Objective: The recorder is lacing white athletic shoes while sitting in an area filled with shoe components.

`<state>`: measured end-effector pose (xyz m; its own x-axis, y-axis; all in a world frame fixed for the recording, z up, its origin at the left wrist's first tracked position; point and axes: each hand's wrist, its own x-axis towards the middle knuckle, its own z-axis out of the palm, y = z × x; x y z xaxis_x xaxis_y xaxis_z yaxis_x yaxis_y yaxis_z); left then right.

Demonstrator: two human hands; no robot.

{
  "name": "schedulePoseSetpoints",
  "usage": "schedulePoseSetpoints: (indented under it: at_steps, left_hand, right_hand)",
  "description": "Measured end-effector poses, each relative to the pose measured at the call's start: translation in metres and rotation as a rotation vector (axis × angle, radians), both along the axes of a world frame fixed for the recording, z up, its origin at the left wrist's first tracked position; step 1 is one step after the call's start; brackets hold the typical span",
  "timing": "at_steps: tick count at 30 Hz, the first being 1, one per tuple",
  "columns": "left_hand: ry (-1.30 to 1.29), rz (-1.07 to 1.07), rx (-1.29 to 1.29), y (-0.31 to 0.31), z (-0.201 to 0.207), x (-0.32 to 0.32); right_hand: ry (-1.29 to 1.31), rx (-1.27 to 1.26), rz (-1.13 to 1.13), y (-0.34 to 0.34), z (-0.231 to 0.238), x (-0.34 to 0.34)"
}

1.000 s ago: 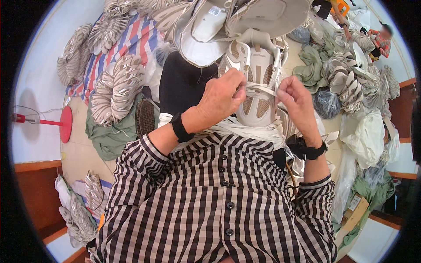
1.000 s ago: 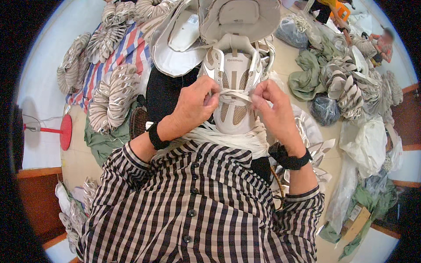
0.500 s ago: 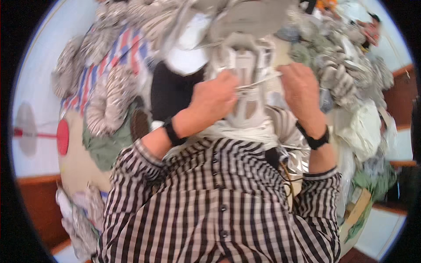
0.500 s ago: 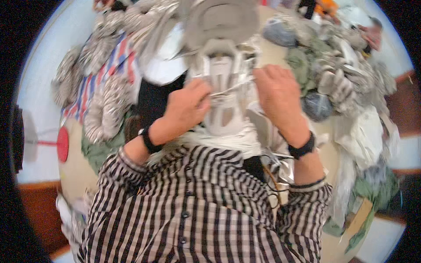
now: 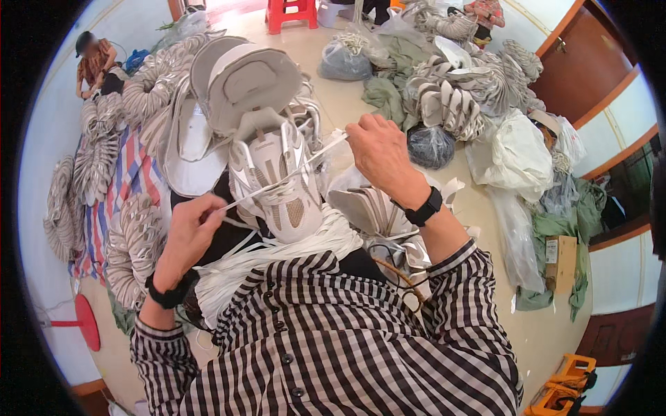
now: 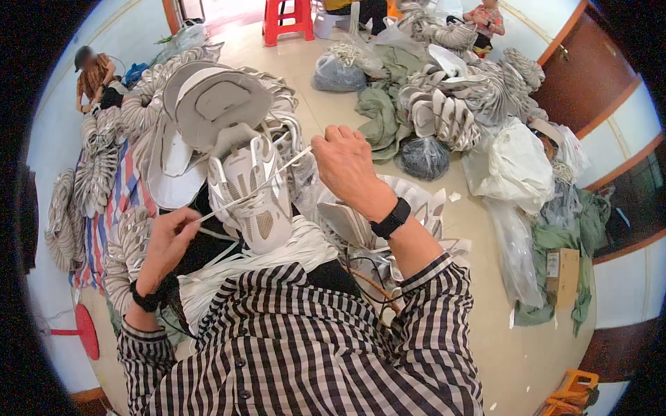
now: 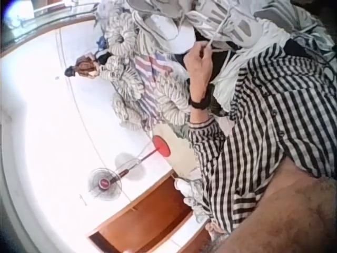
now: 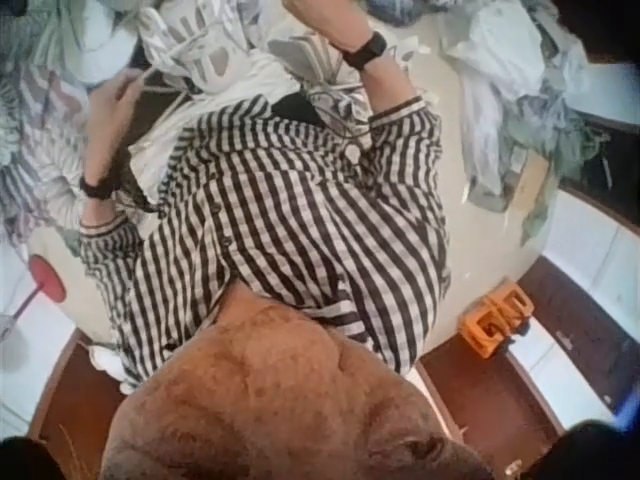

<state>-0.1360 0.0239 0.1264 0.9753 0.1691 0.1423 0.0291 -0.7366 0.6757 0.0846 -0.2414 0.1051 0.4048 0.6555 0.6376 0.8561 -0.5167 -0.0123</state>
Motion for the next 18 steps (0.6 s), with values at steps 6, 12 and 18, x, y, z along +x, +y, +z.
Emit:
schedulePoseSetpoints:
  at_steps: [6,12,18]
  left_hand:
    - [-0.134,0.040,0.369,0.026,0.021,-0.043]
    - [-0.041,0.230,0.271,0.088,0.018,-0.086]
    - [-0.171,0.289,0.461,0.097,0.014,-0.100]
  right_hand:
    - [-0.025,0.006,-0.045,-0.015,0.009,0.009]
    - [0.250,0.034,-0.053,-0.044,-0.006,0.042]
    - [0.355,0.052,-0.143,-0.050,0.001,0.054]
